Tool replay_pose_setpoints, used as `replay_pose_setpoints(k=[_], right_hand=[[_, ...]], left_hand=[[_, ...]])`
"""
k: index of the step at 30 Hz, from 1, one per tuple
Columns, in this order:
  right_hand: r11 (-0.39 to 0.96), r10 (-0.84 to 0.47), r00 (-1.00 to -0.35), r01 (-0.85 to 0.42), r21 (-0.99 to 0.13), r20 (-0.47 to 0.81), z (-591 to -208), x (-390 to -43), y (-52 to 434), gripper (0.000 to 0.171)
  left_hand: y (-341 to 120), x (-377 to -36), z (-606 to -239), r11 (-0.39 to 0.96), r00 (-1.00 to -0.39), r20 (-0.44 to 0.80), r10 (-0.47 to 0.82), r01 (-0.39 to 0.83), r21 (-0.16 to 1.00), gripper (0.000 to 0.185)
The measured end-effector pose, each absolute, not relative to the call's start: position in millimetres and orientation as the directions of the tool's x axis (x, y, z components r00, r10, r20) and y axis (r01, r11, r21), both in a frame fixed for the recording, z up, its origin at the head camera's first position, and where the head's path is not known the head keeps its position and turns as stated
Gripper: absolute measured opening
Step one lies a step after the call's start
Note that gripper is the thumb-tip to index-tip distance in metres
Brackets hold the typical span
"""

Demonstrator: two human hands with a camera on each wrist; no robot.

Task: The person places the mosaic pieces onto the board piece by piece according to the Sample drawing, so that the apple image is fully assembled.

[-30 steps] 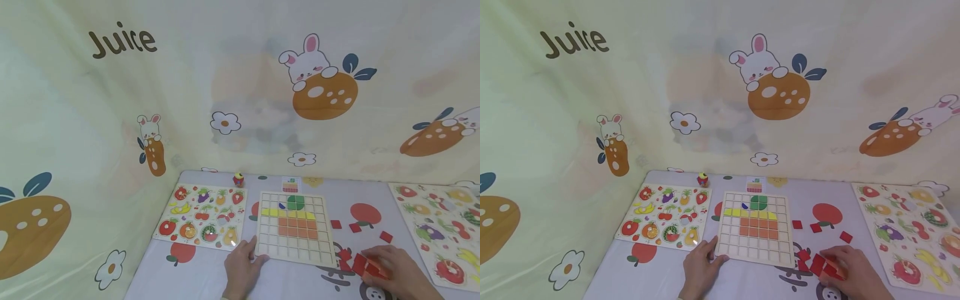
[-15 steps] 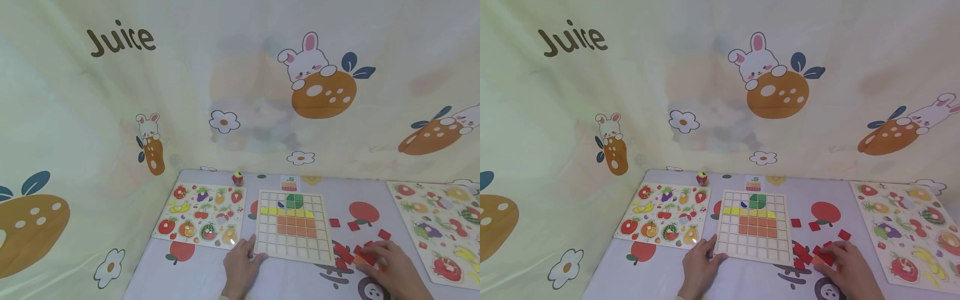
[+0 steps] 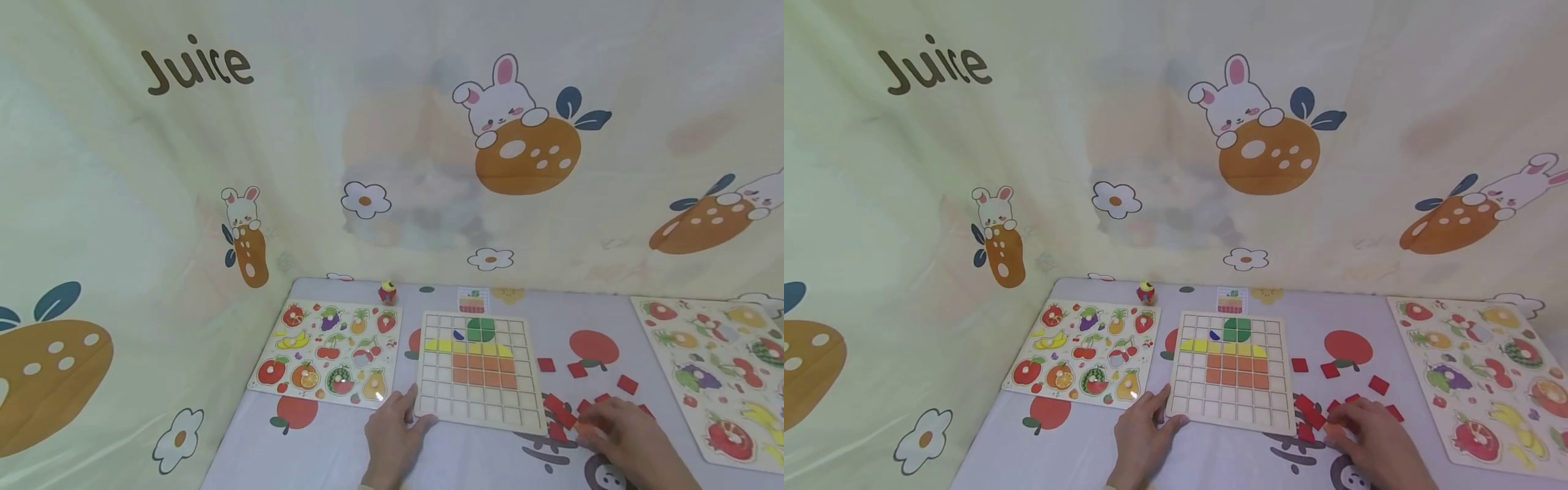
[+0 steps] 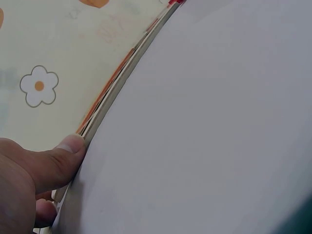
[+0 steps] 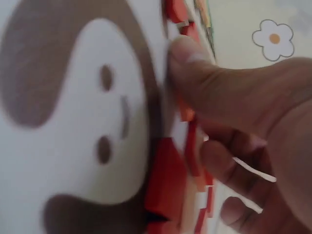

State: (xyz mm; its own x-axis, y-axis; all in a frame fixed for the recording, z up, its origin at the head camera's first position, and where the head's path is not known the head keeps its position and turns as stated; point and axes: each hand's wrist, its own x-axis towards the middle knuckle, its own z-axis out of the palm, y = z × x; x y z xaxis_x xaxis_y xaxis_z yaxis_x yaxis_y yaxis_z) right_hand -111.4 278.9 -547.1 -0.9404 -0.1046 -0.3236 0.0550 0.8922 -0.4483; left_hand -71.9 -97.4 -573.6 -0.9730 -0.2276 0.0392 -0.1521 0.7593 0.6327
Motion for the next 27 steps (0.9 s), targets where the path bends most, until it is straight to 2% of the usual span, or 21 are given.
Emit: replay_pose_setpoints(k=[9, 13, 16, 19, 21, 25, 27], right_hand=[[0.897, -0.071, -0.900, 0.131, -0.423, -0.430, -545.7, -109.1, 274.2, 0.055], [0.891, -0.076, -0.903, 0.129, -0.436, -0.423, -548.6, -106.3, 272.1, 0.046], [0.874, -0.084, -0.914, 0.124, -0.470, -0.397, -551.4, -103.3, 271.1, 0.045], [0.851, -0.067, -0.929, 0.137, -0.507, -0.363, -552.1, -99.4, 270.5, 0.054], [0.836, -0.048, -0.946, 0.137, -0.531, -0.319, -551.3, -97.6, 269.8, 0.056], [0.816, -0.015, -0.981, 0.099, -0.570, -0.191, -546.7, -98.5, 265.8, 0.049], [0.794, 0.004, -0.989, 0.092, -0.601, -0.146, -543.4, -100.5, 262.4, 0.052]], left_hand=[[-96.9, -72.4, -574.1, 0.757, -0.973, 0.021, -0.228, -0.164, 0.632, 0.069], [-97.6, -72.7, -574.6, 0.757, -0.973, 0.025, -0.229, -0.162, 0.634, 0.068], [-97.7, -72.8, -575.3, 0.755, -0.974, 0.026, -0.225, -0.157, 0.637, 0.068], [-97.4, -73.0, -575.3, 0.751, -0.974, 0.026, -0.223, -0.155, 0.642, 0.068], [-97.4, -73.0, -574.5, 0.749, -0.974, 0.028, -0.225, -0.155, 0.644, 0.068], [-97.8, -72.8, -573.3, 0.748, -0.974, 0.028, -0.227, -0.155, 0.645, 0.068], [-98.3, -72.4, -573.4, 0.748, -0.974, 0.028, -0.224, -0.154, 0.645, 0.068]])
